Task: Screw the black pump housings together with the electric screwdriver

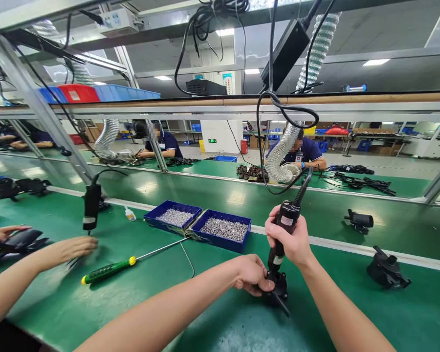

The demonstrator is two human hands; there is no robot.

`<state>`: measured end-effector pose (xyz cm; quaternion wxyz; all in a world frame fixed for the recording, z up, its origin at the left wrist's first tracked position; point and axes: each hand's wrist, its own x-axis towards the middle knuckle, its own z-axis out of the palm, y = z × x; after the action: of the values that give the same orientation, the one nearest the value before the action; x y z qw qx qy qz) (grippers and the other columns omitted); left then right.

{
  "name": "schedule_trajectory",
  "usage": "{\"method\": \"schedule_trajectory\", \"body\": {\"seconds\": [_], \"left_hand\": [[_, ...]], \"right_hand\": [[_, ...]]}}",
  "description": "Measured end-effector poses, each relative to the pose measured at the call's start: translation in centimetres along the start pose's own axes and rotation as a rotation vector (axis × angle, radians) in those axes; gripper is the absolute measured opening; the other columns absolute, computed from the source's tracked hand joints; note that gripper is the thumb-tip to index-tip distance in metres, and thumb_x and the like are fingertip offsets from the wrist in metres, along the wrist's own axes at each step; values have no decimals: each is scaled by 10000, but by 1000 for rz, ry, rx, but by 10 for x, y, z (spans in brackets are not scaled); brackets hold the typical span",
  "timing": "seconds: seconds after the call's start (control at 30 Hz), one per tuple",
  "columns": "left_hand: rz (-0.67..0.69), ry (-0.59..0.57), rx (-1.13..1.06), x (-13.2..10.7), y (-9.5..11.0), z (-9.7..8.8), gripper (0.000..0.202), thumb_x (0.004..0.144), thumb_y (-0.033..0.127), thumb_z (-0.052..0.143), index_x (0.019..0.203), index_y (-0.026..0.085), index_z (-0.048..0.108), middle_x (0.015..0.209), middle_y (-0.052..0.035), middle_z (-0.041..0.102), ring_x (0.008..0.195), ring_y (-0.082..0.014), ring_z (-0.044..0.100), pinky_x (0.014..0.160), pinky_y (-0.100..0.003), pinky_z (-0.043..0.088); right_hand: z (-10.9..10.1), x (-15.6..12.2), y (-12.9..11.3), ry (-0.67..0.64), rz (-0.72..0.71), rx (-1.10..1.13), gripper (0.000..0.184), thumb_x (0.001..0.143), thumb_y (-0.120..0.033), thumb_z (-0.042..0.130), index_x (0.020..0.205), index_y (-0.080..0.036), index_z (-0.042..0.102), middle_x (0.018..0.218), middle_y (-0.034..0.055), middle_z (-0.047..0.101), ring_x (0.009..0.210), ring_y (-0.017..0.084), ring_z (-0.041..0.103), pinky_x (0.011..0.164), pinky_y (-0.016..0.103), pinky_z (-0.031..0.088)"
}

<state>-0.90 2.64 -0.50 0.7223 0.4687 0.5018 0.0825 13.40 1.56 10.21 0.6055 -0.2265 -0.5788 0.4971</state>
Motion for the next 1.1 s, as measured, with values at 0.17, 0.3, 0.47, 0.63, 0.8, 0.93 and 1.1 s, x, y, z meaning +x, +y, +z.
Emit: {"method": "schedule_trajectory", "body": {"seconds": [0.17, 0.3, 0.47, 0.63, 0.8, 0.93, 1.1], "left_hand": [[-67, -3, -16, 0, 7, -2, 709, 182, 237, 1100, 602, 178, 532, 550, 31, 588, 518, -110, 532, 471, -246, 453], [-61, -6, -18, 0, 6, -1, 693, 225, 257, 1107, 580, 173, 517, 562, 33, 579, 514, -96, 503, 441, -224, 418], [-52, 8, -11, 1, 5, 0, 627, 343, 166, 1086, 618, 177, 523, 582, 42, 568, 537, -111, 529, 459, -229, 440], [-56, 7, -4, -6, 10, 4, 492, 509, 43, 987, 598, 169, 520, 589, 40, 560, 516, -94, 503, 434, -214, 411], [-45, -1, 18, -9, 12, 5, 399, 571, 25, 943, 625, 161, 571, 586, 47, 562, 483, -87, 492, 407, -200, 384], [-44, 4, 19, -4, 7, 3, 436, 542, 42, 971, 638, 166, 564, 594, 47, 558, 485, -93, 506, 409, -204, 403], [-18, 3, -2, -2, 2, 1, 393, 557, 24, 922, 699, 174, 588, 634, 50, 545, 510, -98, 516, 414, -207, 406]], "right_hand": [[0, -1, 7, -24, -10, 48, 236, 828, -268, 788, 977, -211, 614, 652, -54, 651, 436, 101, 537, 446, 239, 419], [-1, -3, 10, -42, 1, 36, 238, 830, -264, 788, 985, -213, 614, 669, -49, 653, 447, 101, 540, 463, 246, 426], [-3, -5, 8, -256, 86, 91, 306, 762, -305, 831, 942, -218, 599, 691, -29, 675, 433, 104, 510, 432, 254, 417], [15, -6, 11, 92, 15, -170, 232, 818, -294, 776, 968, -221, 615, 707, -38, 643, 501, 114, 544, 493, 266, 458], [7, -5, 8, -170, 94, -24, 262, 769, -267, 805, 947, -214, 620, 732, -28, 666, 483, 103, 525, 470, 259, 434], [6, -6, 10, -143, 83, -53, 264, 800, -295, 796, 965, -221, 603, 722, -35, 655, 481, 113, 529, 471, 269, 439], [24, -10, 19, 260, -18, -372, 200, 875, -313, 730, 1006, -230, 603, 763, -32, 631, 564, 127, 546, 537, 285, 475]]}}
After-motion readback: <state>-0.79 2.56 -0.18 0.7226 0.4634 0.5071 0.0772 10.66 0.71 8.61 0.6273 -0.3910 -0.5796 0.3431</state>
